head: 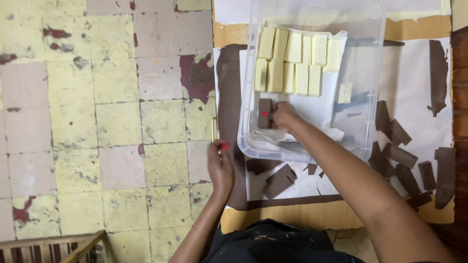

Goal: The person places pieces of white and dark chocolate pastries into a clear plastic container by hand, arranging them in neat rows.

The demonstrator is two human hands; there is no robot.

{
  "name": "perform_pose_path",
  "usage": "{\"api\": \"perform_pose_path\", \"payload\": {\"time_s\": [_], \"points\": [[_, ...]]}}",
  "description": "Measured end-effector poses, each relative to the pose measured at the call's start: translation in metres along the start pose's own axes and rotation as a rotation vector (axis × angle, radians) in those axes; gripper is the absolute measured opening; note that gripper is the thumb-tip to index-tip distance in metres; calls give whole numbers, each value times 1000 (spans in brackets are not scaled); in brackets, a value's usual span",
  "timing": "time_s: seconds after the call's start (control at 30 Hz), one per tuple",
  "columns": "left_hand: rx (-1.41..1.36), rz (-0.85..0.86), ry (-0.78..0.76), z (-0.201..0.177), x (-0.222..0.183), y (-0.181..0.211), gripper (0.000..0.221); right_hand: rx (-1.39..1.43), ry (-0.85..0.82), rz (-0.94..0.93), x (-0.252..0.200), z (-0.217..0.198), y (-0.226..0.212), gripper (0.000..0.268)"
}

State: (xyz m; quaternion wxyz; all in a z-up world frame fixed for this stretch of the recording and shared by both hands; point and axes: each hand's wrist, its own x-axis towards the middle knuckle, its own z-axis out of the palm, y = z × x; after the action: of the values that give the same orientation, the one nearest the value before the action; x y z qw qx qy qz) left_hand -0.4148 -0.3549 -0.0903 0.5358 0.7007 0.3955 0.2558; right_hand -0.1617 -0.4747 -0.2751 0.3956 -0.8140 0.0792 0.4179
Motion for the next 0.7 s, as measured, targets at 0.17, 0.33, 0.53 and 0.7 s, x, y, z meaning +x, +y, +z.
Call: {"api": "perform_pose_path", "payload": {"time_s": [0.17, 0.33, 0.53, 0.7], "points": [[393, 112, -576, 19, -31, -47, 37, 132, -107, -5, -13, 0, -24, 27], [609, 229, -771, 38, -41, -53, 64, -1074, 92, -377, -80, -22, -73, 24], [842, 410, -645, 61, -50, -73, 48, -509, -285, -650, -296, -65, -131, 19], [906, 335, -652, 77, -44, -85, 20, -571, -696, -674, -306, -56, -27, 19]]}}
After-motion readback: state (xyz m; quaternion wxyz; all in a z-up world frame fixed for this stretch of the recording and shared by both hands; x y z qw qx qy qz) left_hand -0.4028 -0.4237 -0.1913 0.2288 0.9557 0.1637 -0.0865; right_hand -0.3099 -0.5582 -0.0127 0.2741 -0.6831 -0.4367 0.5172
